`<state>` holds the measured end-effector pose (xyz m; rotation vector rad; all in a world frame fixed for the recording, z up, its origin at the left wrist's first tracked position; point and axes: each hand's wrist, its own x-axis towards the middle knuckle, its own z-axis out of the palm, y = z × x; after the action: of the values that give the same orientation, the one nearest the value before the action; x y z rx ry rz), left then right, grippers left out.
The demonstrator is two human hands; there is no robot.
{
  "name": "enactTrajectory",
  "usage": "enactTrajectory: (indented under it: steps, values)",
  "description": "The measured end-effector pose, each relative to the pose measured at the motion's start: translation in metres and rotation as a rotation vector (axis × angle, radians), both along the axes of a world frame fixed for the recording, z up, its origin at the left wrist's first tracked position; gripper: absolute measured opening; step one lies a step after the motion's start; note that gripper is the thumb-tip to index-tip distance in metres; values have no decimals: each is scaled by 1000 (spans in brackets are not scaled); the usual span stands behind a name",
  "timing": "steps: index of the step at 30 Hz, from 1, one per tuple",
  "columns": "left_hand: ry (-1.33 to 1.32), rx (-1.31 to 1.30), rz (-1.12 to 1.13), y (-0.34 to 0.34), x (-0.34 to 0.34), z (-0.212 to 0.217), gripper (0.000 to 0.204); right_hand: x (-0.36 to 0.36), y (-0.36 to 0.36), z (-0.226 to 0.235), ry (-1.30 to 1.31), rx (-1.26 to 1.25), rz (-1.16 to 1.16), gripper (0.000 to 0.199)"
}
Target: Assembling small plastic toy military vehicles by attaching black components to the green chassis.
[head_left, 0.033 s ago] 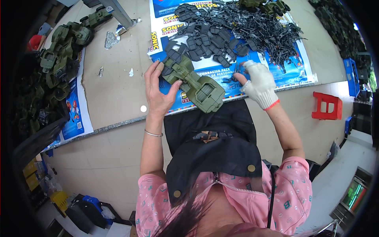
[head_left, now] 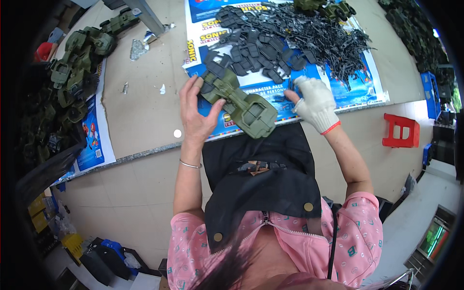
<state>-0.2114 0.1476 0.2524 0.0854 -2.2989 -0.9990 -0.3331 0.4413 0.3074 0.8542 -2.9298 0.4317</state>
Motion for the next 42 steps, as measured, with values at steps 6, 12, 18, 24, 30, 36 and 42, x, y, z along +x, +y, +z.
enactTrajectory:
  steps: [6,12,18,24,30,36,42]
  values:
    - [65,56,3,7,-6,-5,69,1,6,3,-108,77,29,25]
    - [93,61,-5,3,-6,-4,71,4,-6,8,-67,-168,-1,26]
    - [96,43,-7,-1,-6,-10,73,7,-111,51,194,-347,463,28]
    - [123,38,-26,0,-7,-10,73,9,-144,70,95,17,479,28]
    - [133,36,31,13,-6,-4,70,-10,-138,66,-493,-221,156,35]
    - [146,128,-57,11,-11,-11,67,-27,-184,63,-244,-26,367,44]
    - [25,433,-103,20,-6,5,45,3,-186,64,57,271,899,56]
